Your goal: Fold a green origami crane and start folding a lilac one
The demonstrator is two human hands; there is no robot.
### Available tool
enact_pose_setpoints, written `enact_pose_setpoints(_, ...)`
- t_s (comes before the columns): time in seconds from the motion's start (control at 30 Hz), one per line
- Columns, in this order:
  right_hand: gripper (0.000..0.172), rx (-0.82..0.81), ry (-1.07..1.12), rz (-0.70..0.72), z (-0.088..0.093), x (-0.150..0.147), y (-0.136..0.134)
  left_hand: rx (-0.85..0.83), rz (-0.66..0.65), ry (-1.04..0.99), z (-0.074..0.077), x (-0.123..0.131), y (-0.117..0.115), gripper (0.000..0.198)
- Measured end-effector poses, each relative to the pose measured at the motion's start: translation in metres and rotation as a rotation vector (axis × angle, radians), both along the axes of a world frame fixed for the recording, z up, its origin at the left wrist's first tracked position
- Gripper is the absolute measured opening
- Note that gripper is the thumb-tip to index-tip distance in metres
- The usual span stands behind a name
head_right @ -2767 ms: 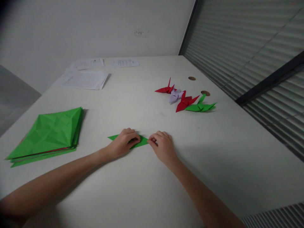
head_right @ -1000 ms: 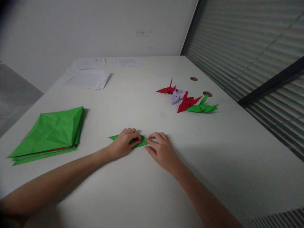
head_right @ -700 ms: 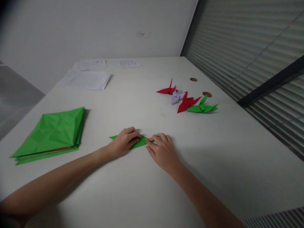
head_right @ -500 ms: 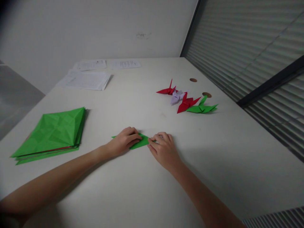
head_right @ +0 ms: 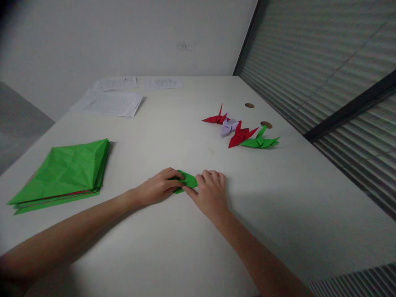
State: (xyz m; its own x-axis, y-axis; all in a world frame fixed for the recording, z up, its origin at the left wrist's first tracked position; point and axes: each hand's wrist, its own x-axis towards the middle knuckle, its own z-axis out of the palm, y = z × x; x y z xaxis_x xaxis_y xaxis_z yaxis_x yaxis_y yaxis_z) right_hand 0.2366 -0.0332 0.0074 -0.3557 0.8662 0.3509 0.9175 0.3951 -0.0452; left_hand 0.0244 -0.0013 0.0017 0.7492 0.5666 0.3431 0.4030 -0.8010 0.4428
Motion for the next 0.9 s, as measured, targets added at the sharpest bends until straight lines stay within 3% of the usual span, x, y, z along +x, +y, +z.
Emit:
enact_pose_setpoints(0.17, 0.042, -0.013, -0.025, -0.051, -0.004, -0.001, 0.003, 0.001, 0.066, 0.056, 0.002, 0.006, -0.009, 0.020)
enact_pose_setpoints(0.37, 0.041, -0.050, 0.072, -0.031, -0.009, 0.006, 0.010, -0.033, 0.057, 0.071, 0.004, 0.006, -0.009, 0.022)
enact_pose_setpoints(0.7, 0.020, -0.139, 0.255, 0.120, -0.019, 0.029, 0.027, 0.064, -0.014, 0.146, 0.006, 0.001, -0.001, 0.022)
enact_pose_setpoints(0.9, 0.019, -0.159, 0.308, 0.203, -0.020, 0.044, 0.033, 0.010, -0.026, 0.093, 0.005, -0.002, 0.000, 0.023)
